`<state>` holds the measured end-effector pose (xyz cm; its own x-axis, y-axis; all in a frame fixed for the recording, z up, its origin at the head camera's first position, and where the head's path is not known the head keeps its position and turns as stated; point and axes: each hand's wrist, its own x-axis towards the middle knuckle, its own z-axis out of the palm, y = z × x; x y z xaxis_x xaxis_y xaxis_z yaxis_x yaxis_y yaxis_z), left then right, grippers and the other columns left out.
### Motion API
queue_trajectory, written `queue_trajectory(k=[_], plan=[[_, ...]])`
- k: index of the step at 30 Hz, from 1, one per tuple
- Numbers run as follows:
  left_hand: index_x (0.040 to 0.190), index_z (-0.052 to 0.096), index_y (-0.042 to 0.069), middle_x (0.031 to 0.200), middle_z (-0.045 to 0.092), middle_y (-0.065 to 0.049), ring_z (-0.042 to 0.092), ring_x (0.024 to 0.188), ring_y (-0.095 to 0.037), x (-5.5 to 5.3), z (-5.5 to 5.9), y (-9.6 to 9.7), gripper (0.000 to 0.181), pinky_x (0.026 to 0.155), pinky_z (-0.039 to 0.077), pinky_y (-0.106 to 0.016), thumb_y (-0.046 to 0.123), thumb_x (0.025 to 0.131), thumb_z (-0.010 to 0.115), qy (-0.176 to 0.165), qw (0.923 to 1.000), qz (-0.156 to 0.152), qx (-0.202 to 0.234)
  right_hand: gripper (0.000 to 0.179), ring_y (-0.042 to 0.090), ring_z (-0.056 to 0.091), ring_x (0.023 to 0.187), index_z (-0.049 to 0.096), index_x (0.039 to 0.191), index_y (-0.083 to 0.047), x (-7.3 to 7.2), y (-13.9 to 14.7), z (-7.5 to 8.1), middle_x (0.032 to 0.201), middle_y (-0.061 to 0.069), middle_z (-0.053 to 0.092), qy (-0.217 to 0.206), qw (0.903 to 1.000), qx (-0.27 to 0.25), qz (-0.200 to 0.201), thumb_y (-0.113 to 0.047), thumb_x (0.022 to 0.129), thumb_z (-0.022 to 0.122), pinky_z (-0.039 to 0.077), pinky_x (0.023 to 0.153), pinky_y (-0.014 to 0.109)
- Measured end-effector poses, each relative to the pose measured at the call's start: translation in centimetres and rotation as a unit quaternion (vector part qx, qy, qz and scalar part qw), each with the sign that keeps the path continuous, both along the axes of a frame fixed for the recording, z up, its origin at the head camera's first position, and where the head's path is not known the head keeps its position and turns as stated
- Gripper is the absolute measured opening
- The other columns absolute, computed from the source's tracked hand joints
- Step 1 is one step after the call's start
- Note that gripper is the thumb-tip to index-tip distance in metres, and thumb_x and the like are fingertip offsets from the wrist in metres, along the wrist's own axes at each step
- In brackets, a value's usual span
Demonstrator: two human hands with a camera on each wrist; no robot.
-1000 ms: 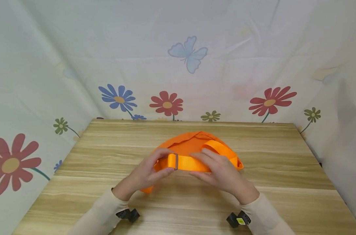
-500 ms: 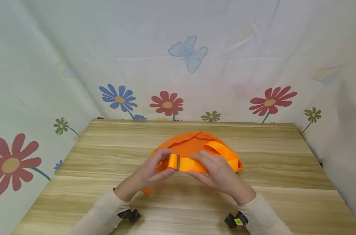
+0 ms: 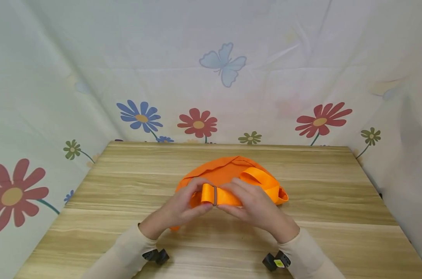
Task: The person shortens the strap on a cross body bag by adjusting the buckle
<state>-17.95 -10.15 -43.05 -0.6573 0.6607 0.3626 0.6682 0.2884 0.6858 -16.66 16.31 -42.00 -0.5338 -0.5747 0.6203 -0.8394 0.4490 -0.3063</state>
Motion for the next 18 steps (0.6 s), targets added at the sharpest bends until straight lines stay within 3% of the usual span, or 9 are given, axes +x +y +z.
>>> queue_trajectory(k=[7,14,18], plan=[[0.143,0.049,0.012,0.124,0.070,-0.001,0.066,0.112,-0.015,0.1,-0.1,0.3,0.052,0.103,0.059,-0.032,0.023,0.100,0.078,0.001,0.9999,0.013,0.011,0.057,0.007,0.057,0.084,0.073,0.127,-0.010,0.0,-0.1,0.2,0.105,-0.003,0.070,0.014,0.9999,0.005,0.002,-0.060,0.102,0.062,0.054,0.078,0.014],[0.135,0.062,0.013,0.122,0.072,0.000,0.066,0.110,-0.014,-0.1,0.0,0.4,0.045,0.100,0.060,-0.031,0.023,0.096,0.082,0.015,0.9989,0.038,0.023,0.057,0.015,0.074,0.100,0.072,0.132,-0.010,-0.1,0.5,-0.3,0.117,-0.001,0.076,0.041,0.9991,0.011,-0.009,-0.059,0.102,0.064,0.065,0.090,0.034],[0.131,0.064,0.013,0.115,0.071,-0.001,0.066,0.107,-0.014,-0.3,0.0,0.0,0.041,0.098,0.061,-0.030,0.017,0.095,0.082,0.012,0.9984,0.031,0.047,0.056,0.015,0.072,0.096,0.072,0.131,-0.010,-0.2,1.1,-0.4,0.115,-0.001,0.075,0.046,0.9987,0.013,-0.019,-0.058,0.103,0.063,0.065,0.086,0.030]])
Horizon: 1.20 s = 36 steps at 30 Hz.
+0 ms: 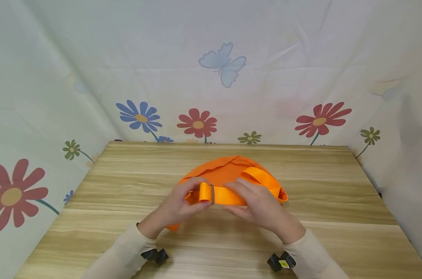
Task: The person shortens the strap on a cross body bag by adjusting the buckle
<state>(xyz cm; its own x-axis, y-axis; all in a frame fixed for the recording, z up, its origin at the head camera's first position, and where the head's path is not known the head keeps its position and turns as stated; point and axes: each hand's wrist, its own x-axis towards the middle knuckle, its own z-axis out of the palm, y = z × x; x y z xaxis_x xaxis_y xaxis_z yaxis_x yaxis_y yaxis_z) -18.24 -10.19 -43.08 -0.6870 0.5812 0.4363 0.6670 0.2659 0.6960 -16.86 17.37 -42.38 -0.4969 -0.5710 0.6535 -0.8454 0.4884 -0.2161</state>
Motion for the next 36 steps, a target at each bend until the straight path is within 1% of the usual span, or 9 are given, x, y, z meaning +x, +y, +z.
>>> queue_trajectory(k=[3,6,9,14,18,25,28,32,36], plan=[[0.130,0.063,0.013,0.113,0.070,-0.001,0.066,0.105,-0.014,-0.1,-0.1,-0.4,0.041,0.097,0.061,-0.030,0.014,0.094,0.083,0.008,0.9999,-0.006,0.005,0.053,0.013,0.067,0.090,0.073,0.128,-0.010,0.0,0.4,-0.1,0.111,0.000,0.072,-0.001,1.0000,-0.003,0.002,-0.056,0.103,0.064,0.061,0.081,0.023],[0.130,0.062,0.012,0.115,0.070,-0.003,0.066,0.104,-0.015,-0.2,-0.1,-0.7,0.044,0.097,0.062,-0.031,0.014,0.093,0.084,0.021,0.9998,-0.005,-0.002,0.054,0.011,0.065,0.091,0.073,0.128,-0.012,0.1,0.6,-0.1,0.112,-0.001,0.071,-0.018,0.9998,0.001,0.000,-0.059,0.103,0.062,0.058,0.082,0.019],[0.132,0.060,0.009,0.118,0.072,-0.006,0.068,0.104,-0.018,-0.2,-0.2,-0.7,0.048,0.098,0.062,-0.032,0.013,0.092,0.085,0.021,0.9997,-0.005,-0.008,0.054,0.013,0.069,0.098,0.072,0.128,-0.013,0.1,0.7,-0.2,0.116,-0.001,0.072,-0.033,0.9995,-0.002,-0.003,-0.059,0.104,0.060,0.060,0.086,0.022],[0.137,0.054,0.005,0.124,0.073,-0.011,0.072,0.110,-0.023,-0.2,-0.2,-1.1,0.060,0.102,0.062,-0.035,0.011,0.089,0.089,0.015,0.9996,-0.018,-0.015,0.046,0.019,0.070,0.098,0.071,0.128,-0.012,0.1,0.5,-0.2,0.117,0.002,0.073,-0.019,0.9994,-0.027,0.010,-0.052,0.105,0.064,0.059,0.090,0.021],[0.139,0.053,0.004,0.124,0.072,-0.012,0.072,0.111,-0.024,-0.2,-0.1,-1.3,0.065,0.104,0.062,-0.036,0.011,0.087,0.091,0.020,0.9996,-0.016,-0.015,0.046,0.014,0.064,0.092,0.071,0.128,-0.011,0.1,0.4,-0.2,0.112,0.001,0.071,-0.015,0.9989,-0.041,0.020,-0.051,0.106,0.063,0.053,0.085,0.017],[0.137,0.058,0.005,0.126,0.073,-0.012,0.073,0.108,-0.024,0.0,0.1,-1.2,0.064,0.100,0.063,-0.034,0.012,0.084,0.093,-0.010,0.9999,0.007,-0.001,0.048,0.010,0.059,0.090,0.071,0.128,-0.010,0.0,0.2,0.0,0.107,-0.002,0.068,-0.024,0.9986,-0.042,0.020,-0.052,0.106,0.062,0.049,0.084,0.015],[0.135,0.061,0.004,0.125,0.075,-0.011,0.073,0.109,-0.023,-0.3,-0.1,-1.1,0.062,0.102,0.062,-0.034,0.011,0.083,0.093,0.002,0.9999,-0.005,0.013,0.047,0.010,0.059,0.089,0.072,0.127,-0.010,0.0,0.1,-0.1,0.107,-0.002,0.069,-0.027,0.9985,-0.042,0.021,-0.051,0.105,0.063,0.051,0.081,0.016],[0.133,0.066,0.007,0.125,0.075,-0.008,0.073,0.111,-0.020,-0.6,-0.3,-0.8,0.059,0.102,0.062,-0.034,0.008,0.081,0.094,0.022,0.9992,-0.025,0.022,0.048,0.007,0.057,0.086,0.071,0.127,-0.012,0.1,-0.3,-0.2,0.109,-0.004,0.071,-0.054,0.9977,-0.034,0.023,-0.054,0.104,0.064,0.051,0.075,0.016],[0.134,0.065,0.009,0.125,0.074,-0.006,0.072,0.113,-0.020,-0.5,-0.4,-0.5,0.060,0.104,0.061,-0.035,0.010,0.082,0.093,0.023,0.9995,-0.019,0.009,0.052,0.005,0.056,0.087,0.071,0.128,-0.013,0.2,-0.7,-0.2,0.110,-0.005,0.071,-0.074,0.9968,-0.025,0.015,-0.058,0.103,0.062,0.052,0.074,0.016]])
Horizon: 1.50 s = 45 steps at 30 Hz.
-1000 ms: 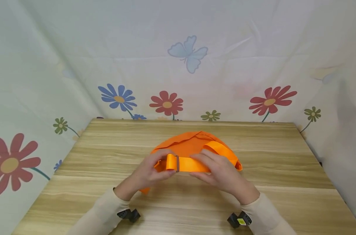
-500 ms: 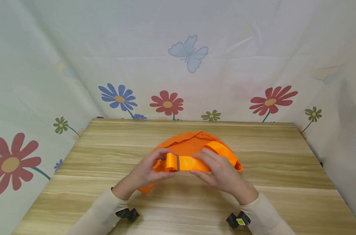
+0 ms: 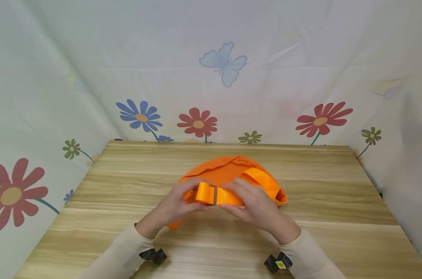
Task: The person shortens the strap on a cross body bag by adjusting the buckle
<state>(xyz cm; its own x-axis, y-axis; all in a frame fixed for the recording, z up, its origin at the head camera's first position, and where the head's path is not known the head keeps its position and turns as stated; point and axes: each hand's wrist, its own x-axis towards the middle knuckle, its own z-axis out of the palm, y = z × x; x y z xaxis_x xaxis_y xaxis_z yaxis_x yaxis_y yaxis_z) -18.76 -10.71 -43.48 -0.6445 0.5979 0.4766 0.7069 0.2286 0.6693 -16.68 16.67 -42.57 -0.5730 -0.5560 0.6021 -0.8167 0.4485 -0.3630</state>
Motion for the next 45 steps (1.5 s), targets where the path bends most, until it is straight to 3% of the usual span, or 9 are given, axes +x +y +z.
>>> queue_trajectory(k=[6,9,16,21,28,33,38,45], plan=[[0.136,0.059,0.002,0.124,0.075,-0.011,0.075,0.109,-0.024,0.43,0.15,0.23,0.064,0.101,0.063,-0.036,0.013,0.082,0.093,-0.034,0.9988,0.032,-0.012,0.052,0.010,0.059,0.089,0.071,0.128,-0.011,-0.05,-0.26,-0.13,0.109,-0.001,0.071,0.028,0.9995,-0.006,-0.010,-0.056,0.104,0.063,0.059,0.074,0.025],[0.133,0.061,0.003,0.122,0.076,-0.010,0.073,0.109,-0.023,0.52,0.26,0.25,0.061,0.103,0.062,-0.036,0.012,0.082,0.093,-0.039,0.9986,0.035,-0.012,0.049,0.011,0.059,0.089,0.071,0.128,-0.011,-0.07,-0.33,-0.10,0.108,-0.001,0.070,0.034,0.9993,-0.012,-0.007,-0.053,0.104,0.065,0.058,0.075,0.024],[0.128,0.067,0.008,0.121,0.077,-0.003,0.070,0.109,-0.018,0.38,0.32,0.30,0.056,0.103,0.061,-0.033,0.016,0.080,0.095,-0.005,0.9988,0.039,-0.028,0.055,0.011,0.059,0.091,0.071,0.132,-0.010,-0.15,-0.60,-0.25,0.108,-0.001,0.069,0.050,0.9986,-0.019,0.003,-0.056,0.102,0.064,0.054,0.086,0.014],[0.126,0.069,0.010,0.117,0.075,0.000,0.068,0.104,-0.014,0.27,0.51,0.40,0.052,0.099,0.061,-0.029,0.018,0.082,0.095,0.008,0.9987,0.024,-0.044,0.060,0.011,0.059,0.091,0.069,0.136,-0.006,-0.23,-0.56,-0.53,0.109,0.001,0.069,0.058,0.9980,-0.019,0.012,-0.055,0.101,0.064,0.054,0.087,0.013],[0.125,0.068,0.008,0.115,0.075,-0.003,0.070,0.104,-0.017,0.10,0.58,0.28,0.053,0.100,0.061,-0.029,0.015,0.081,0.096,0.072,0.9960,0.004,-0.052,0.050,0.011,0.060,0.092,0.068,0.134,-0.008,-0.28,-0.58,-0.51,0.112,0.000,0.070,0.039,0.9982,-0.031,0.032,-0.042,0.099,0.079,0.054,0.085,0.016],[0.125,0.071,0.008,0.117,0.077,-0.004,0.071,0.107,-0.019,0.21,0.64,0.07,0.053,0.103,0.061,-0.032,0.015,0.080,0.097,0.088,0.9941,0.014,-0.062,0.048,0.011,0.061,0.091,0.067,0.132,-0.008,-0.34,-0.69,-0.50,0.109,0.000,0.069,0.031,0.9978,-0.040,0.044,-0.034,0.096,0.085,0.056,0.081,0.017],[0.124,0.073,0.008,0.118,0.079,-0.004,0.073,0.109,-0.021,0.32,0.65,0.03,0.051,0.103,0.061,-0.034,0.016,0.080,0.097,0.097,0.9920,0.028,-0.075,0.050,0.011,0.062,0.091,0.067,0.133,-0.007,-0.32,-0.75,-0.44,0.110,0.001,0.070,0.022,0.9985,-0.030,0.041,-0.039,0.097,0.082,0.056,0.081,0.017],[0.124,0.074,0.007,0.118,0.079,-0.005,0.074,0.107,-0.022,0.46,0.84,-0.12,0.049,0.100,0.062,-0.034,0.020,0.082,0.096,0.119,0.9872,0.036,-0.100,0.050,0.012,0.064,0.090,0.069,0.129,-0.006,-0.40,-0.96,-0.35,0.110,0.002,0.072,0.051,0.9974,-0.029,0.041,-0.049,0.102,0.071,0.058,0.082,0.020]])
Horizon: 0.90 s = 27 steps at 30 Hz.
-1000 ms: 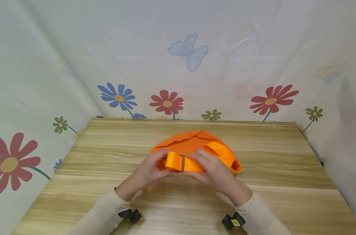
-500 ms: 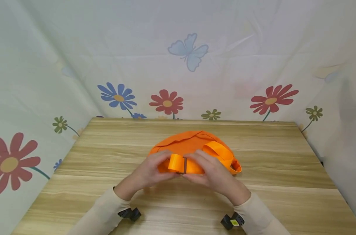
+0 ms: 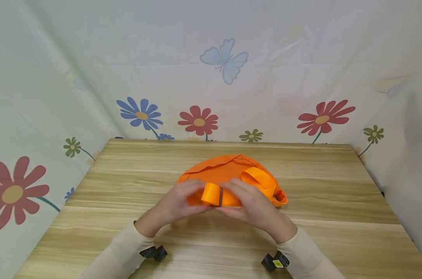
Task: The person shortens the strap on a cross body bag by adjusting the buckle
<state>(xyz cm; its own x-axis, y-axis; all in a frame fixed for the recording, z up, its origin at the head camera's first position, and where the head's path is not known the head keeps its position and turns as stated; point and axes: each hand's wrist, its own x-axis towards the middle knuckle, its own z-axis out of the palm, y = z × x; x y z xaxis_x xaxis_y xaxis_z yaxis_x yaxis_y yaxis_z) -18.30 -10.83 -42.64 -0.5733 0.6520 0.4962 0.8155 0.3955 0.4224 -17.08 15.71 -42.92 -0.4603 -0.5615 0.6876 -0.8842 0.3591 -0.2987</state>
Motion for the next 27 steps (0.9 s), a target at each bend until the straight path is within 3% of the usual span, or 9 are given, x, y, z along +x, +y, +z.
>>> queue_trajectory(k=[9,13,16,27], plan=[[0.127,0.075,0.006,0.123,0.080,-0.006,0.076,0.107,-0.021,-0.1,0.4,-0.5,0.052,0.099,0.063,-0.033,0.021,0.083,0.096,0.008,0.9997,-0.008,-0.020,0.055,0.012,0.066,0.092,0.069,0.128,-0.007,0.2,0.3,0.0,0.113,0.001,0.072,-0.010,0.9997,0.020,-0.009,-0.055,0.102,0.066,0.059,0.086,0.020],[0.130,0.074,0.007,0.126,0.080,-0.005,0.077,0.110,-0.020,-0.2,0.6,-0.8,0.051,0.101,0.062,-0.034,0.021,0.085,0.094,0.019,0.9992,-0.007,-0.034,0.050,0.013,0.067,0.094,0.069,0.128,-0.007,0.2,0.5,-0.1,0.114,0.001,0.073,-0.011,0.9996,0.023,-0.011,-0.043,0.096,0.082,0.059,0.088,0.021],[0.132,0.074,0.007,0.127,0.079,-0.005,0.077,0.113,-0.021,-0.2,0.8,-1.1,0.051,0.103,0.062,-0.035,0.021,0.087,0.093,0.024,0.9985,-0.002,-0.048,0.049,0.013,0.068,0.096,0.069,0.129,-0.008,0.1,0.7,-0.1,0.117,0.000,0.074,-0.016,0.9996,0.022,-0.013,-0.039,0.094,0.085,0.060,0.090,0.022],[0.125,0.075,0.005,0.121,0.080,-0.006,0.076,0.108,-0.022,-0.4,0.9,-3.5,0.048,0.097,0.064,-0.037,0.020,0.084,0.094,0.026,0.9975,0.025,-0.061,0.049,0.015,0.067,0.091,0.070,0.128,-0.010,0.1,1.3,0.0,0.113,0.001,0.075,-0.006,0.9995,0.011,-0.030,-0.049,0.099,0.075,0.060,0.085,0.021]])
